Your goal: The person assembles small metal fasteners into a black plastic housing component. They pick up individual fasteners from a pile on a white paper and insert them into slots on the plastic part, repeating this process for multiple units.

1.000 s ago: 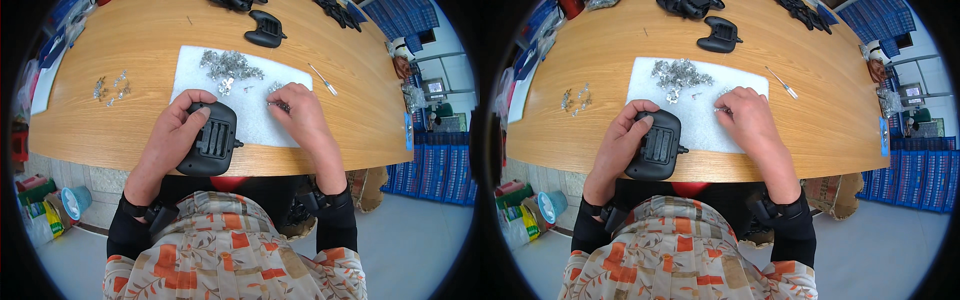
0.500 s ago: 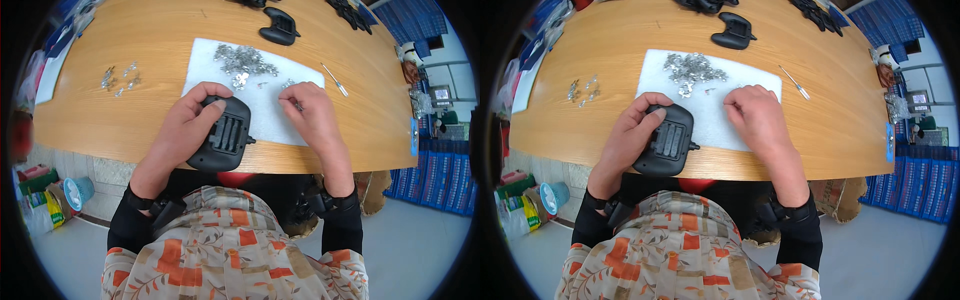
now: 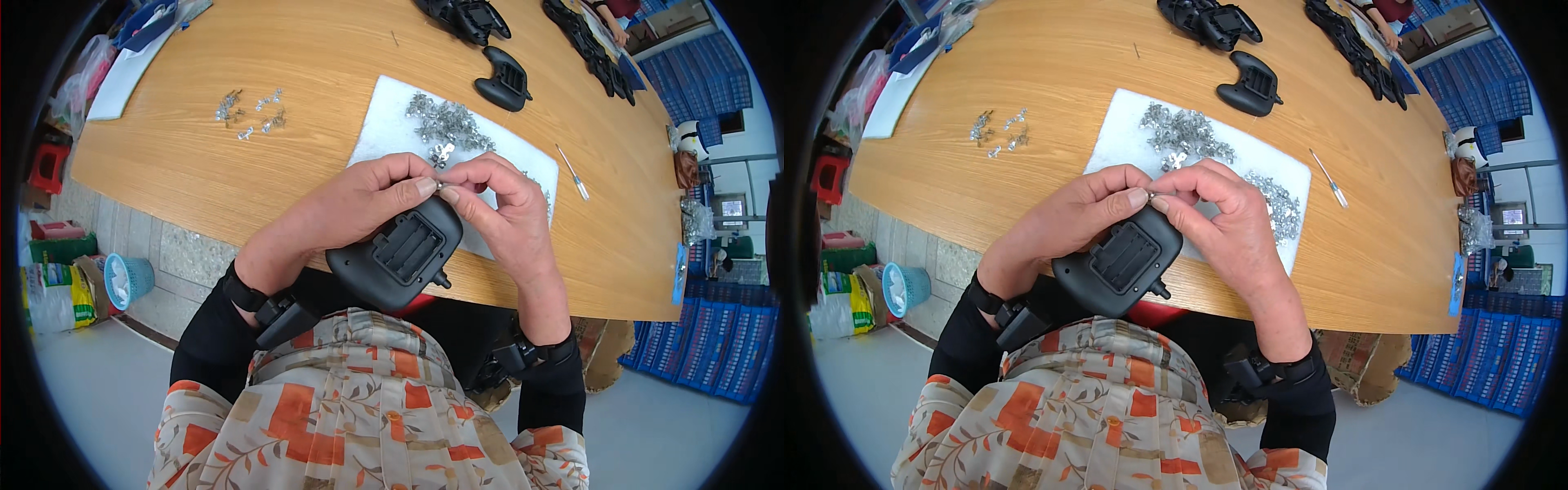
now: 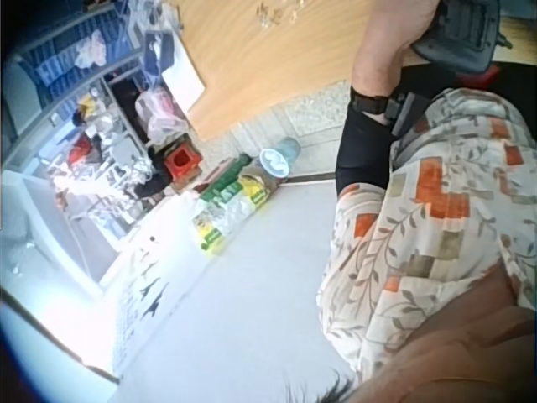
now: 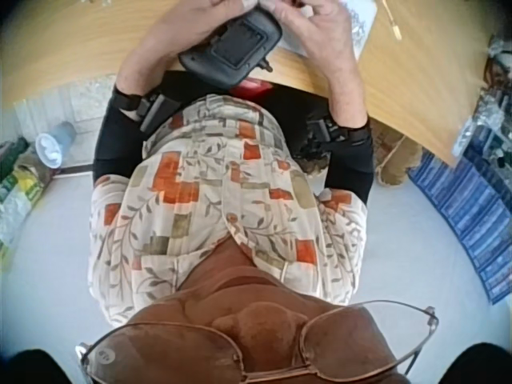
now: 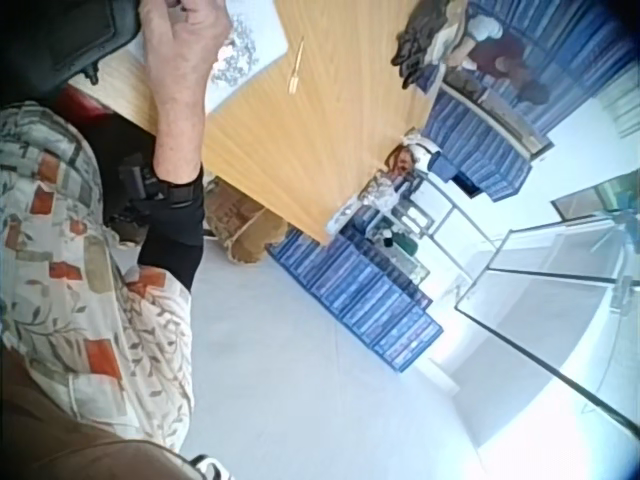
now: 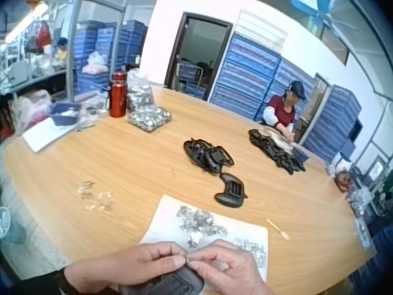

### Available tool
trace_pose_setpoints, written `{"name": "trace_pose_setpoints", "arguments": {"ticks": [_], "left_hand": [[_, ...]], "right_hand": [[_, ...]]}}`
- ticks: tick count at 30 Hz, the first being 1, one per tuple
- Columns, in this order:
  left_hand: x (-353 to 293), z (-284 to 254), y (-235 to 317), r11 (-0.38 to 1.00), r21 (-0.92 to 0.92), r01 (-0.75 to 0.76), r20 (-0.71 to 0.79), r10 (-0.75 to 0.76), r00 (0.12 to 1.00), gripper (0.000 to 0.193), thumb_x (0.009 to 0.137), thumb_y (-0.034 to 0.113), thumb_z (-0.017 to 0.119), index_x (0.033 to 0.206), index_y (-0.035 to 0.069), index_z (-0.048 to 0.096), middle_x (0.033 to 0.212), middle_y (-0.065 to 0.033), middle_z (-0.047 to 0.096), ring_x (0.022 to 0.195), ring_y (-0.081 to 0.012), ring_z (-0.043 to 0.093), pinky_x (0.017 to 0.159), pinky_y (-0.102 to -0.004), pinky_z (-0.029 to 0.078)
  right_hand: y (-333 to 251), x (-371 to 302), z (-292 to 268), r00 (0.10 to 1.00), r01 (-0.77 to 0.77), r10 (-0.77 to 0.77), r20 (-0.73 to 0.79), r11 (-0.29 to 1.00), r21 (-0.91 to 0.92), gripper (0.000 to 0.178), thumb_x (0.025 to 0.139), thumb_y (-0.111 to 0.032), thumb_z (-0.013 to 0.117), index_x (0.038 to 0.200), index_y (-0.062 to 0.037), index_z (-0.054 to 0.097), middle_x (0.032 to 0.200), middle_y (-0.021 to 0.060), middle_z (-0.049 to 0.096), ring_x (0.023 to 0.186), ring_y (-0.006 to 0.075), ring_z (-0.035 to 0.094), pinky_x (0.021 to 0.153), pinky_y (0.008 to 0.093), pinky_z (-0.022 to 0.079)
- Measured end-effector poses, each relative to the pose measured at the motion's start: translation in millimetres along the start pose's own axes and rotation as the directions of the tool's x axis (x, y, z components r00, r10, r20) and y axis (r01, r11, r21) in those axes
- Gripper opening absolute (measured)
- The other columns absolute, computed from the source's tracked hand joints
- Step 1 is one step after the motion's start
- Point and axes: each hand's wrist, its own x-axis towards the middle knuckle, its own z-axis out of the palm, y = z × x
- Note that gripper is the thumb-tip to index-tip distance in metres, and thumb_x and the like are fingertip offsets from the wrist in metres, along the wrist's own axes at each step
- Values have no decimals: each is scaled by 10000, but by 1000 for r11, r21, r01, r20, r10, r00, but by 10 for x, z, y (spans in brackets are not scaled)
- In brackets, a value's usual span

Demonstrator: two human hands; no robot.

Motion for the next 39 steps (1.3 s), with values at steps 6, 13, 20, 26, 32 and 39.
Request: {"name": "trace_pose_setpoints", "arguments": {"ticks": [6, 13, 20, 26, 32, 39], "left_hand": [[6, 30, -19, 987, 156, -47, -74, 59, 995, 193, 1075, 241, 541, 1142, 68, 594, 928, 52, 604, 811, -1, 541, 707, -190, 479], [24, 97, -152, 956, 282, -80, -177, 134, 975, 153, 1064, 131, 511, 1166, 49, 590, 926, 31, 608, 801, -14, 565, 696, -204, 494], [42, 104, -192, 930, 357, -84, -207, 166, 964, 166, 1056, 103, 506, 1185, 47, 594, 925, 26, 607, 806, -18, 570, 700, -204, 497], [49, 114, -190, 936, 342, -84, -204, 162, 965, 165, 1053, 94, 505, 1181, 42, 597, 924, 29, 602, 802, -17, 560, 699, -203, 493], [34, 123, -169, 869, 493, -54, -208, 177, 962, 163, 1054, 87, 506, 1180, 33, 594, 925, 26, 603, 816, -14, 550, 707, -198, 481], [54, 124, -191, 857, 505, -105, -213, 242, 947, 171, 1044, 111, 516, 1162, 31, 610, 947, 7, 623, 855, -44, 568, 759, -230, 500]], "right_hand": [[-48, -34, 39, 956, -291, 294, -14, 952, 95, 114, 883, -90, 737, 956, -12, 697, 798, -24, 642, 749, 62, 539, 699, 241, 465], [70, -209, -55, 966, -259, 259, -30, 966, -19, 83, 870, -76, 717, 912, -12, 685, 784, -12, 640, 723, 72, 543, 688, 243, 467], [86, -372, 11, 995, -99, 99, -18, 952, -290, 70, 819, -72, 729, 858, -58, 672, 774, 48, 662, 710, 184, 634, 723, 318, 469], [71, -352, 59, 995, 86, -94, 12, 845, -528, 103, 787, -72, 748, 835, -91, 658, 762, 57, 644, 744, 258, 634, 749, 384, 434], [-51, -384, 152, 973, 206, -214, 85, 647, -734, 155, 767, -65, 752, 901, -78, 675, 789, 51, 610, 808, 251, 614, 764, 377, 423], [-21, -618, 198, 971, 227, -205, 124, 623, -748, 516, 706, -29, 746, 1219, -44, 696, 903, 53, 600, 850, 228, 600, 771, 374, 425]]}}
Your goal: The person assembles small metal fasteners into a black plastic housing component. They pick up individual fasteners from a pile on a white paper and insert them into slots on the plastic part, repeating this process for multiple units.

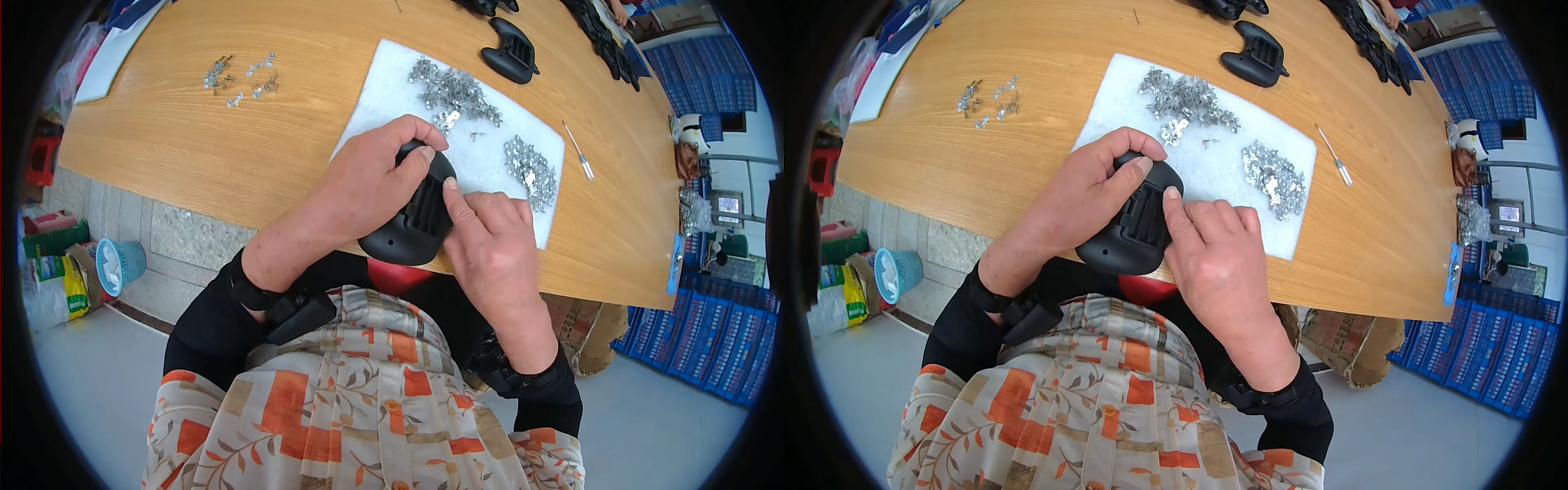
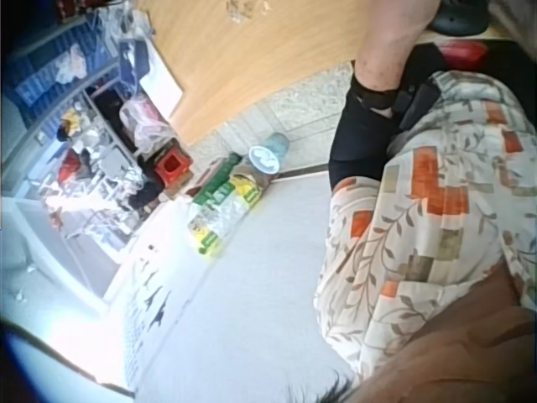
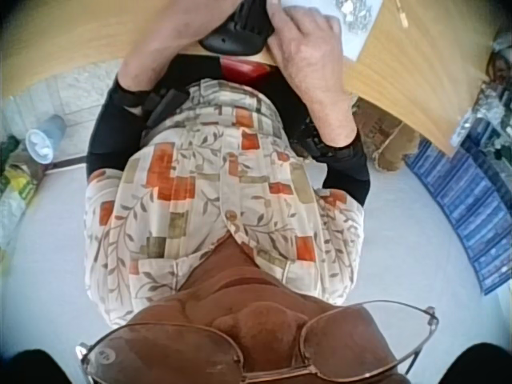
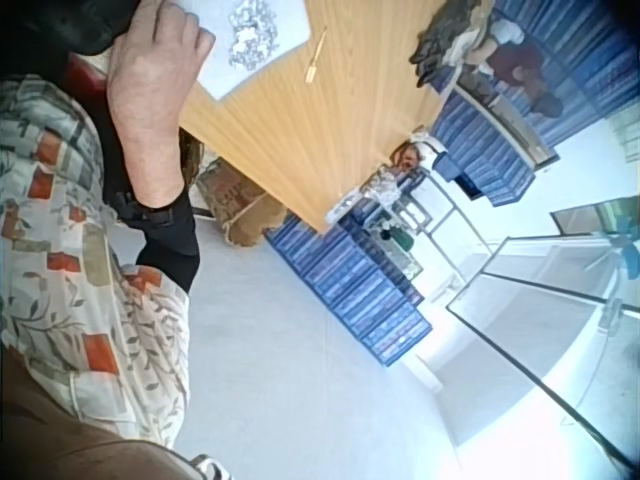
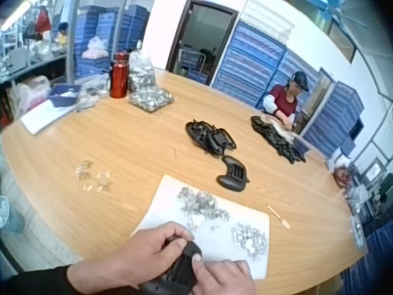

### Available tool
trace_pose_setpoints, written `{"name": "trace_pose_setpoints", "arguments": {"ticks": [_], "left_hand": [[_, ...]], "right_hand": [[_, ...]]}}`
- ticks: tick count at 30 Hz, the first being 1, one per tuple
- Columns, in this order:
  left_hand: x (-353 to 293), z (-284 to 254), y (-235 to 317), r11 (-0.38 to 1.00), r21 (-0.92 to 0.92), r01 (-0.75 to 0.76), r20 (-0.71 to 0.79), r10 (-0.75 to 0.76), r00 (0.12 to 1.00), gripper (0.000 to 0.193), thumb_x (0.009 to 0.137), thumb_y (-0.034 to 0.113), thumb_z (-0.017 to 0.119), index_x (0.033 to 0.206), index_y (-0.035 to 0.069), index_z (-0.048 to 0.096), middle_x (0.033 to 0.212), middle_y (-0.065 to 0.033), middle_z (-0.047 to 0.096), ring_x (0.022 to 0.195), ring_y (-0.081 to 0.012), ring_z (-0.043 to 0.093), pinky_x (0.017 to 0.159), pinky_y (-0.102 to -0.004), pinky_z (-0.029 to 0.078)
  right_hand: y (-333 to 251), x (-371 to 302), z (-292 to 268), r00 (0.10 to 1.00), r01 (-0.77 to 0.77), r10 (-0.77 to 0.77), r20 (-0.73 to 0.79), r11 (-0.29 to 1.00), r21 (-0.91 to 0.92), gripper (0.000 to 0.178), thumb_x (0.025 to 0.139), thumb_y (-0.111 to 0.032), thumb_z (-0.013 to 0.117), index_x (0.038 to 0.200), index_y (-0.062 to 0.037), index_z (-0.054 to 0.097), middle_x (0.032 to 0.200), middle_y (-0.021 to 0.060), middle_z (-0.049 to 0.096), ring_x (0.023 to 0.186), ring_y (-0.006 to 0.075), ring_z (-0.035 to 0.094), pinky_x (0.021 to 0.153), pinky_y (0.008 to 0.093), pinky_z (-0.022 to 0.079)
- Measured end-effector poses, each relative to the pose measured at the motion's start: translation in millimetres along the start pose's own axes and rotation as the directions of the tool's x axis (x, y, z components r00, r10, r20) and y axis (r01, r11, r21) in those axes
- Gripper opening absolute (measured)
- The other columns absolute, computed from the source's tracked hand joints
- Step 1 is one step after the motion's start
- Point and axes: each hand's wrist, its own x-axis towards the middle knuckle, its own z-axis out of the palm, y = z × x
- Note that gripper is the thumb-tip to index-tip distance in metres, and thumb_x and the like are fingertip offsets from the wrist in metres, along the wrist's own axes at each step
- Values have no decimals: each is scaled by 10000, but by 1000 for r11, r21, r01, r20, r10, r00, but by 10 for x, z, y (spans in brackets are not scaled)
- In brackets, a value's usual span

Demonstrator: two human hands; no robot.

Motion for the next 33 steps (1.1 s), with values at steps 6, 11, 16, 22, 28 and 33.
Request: {"name": "trace_pose_setpoints", "arguments": {"ticks": [6, 11, 16, 22, 28, 33], "left_hand": [[2, -5, 8, 997, -46, 64, 5, -63, 998, 174, 1039, 117, 523, 1163, 36, 615, 954, 1, 638, 866, -51, 584, 764, -234, 506], [17, 1, -17, 996, -41, 78, 19, -77, 997, 173, 1037, 120, 532, 1167, 42, 616, 951, 0, 645, 856, -50, 588, 756, -230, 507], [1, 7, -9, 991, -96, 93, -1, -93, 996, 167, 1042, 123, 531, 1170, 54, 613, 945, 1, 648, 830, -49, 612, 722, -219, 522], [6, -27, 34, 964, -224, 145, 40, -140, 989, 162, 1046, 127, 534, 1177, 64, 606, 944, 2, 650, 816, -45, 626, 704, -216, 535], [14, -33, -8, 971, -188, 146, 49, -139, 989, 161, 1048, 128, 538, 1180, 66, 607, 942, 6, 652, 813, -42, 623, 703, -212, 535], [14, -32, 17, 978, -156, 140, 45, -134, 990, 162, 1048, 127, 537, 1182, 70, 609, 932, 12, 652, 811, -38, 617, 706, -210, 528]], "right_hand": [[16, -25, -60, 998, -65, 65, 4, 997, 34, 554, 701, -6, 735, 1252, -48, 692, 930, 57, 608, 879, 232, 603, 791, 375, 424], [27, -97, 4, 997, -74, 74, 7, 993, 93, 478, 726, -6, 728, 1200, -61, 711, 927, 67, 624, 876, 244, 618, 778, 381, 443], [217, -47, 9, 963, -213, 236, -131, 963, 165, 282, 803, -14, 715, 1083, -51, 720, 870, 99, 641, 833, 296, 639, 751, 419, 485], [382, 23, 51, 965, -251, 261, -25, 946, 206, 139, 828, -80, 734, 967, -95, 736, 861, 70, 651, 864, 290, 642, 780, 423, 485], [361, 100, 99, 986, -163, 165, -15, 984, 65, 84, 810, -108, 765, 880, -91, 720, 841, 46, 648, 877, 268, 637, 789, 406, 470], [333, 101, 42, 909, -386, 414, 50, 790, 476, 67, 807, -79, 761, 843, -82, 704, 809, 44, 663, 830, 254, 644, 781, 379, 463]]}}
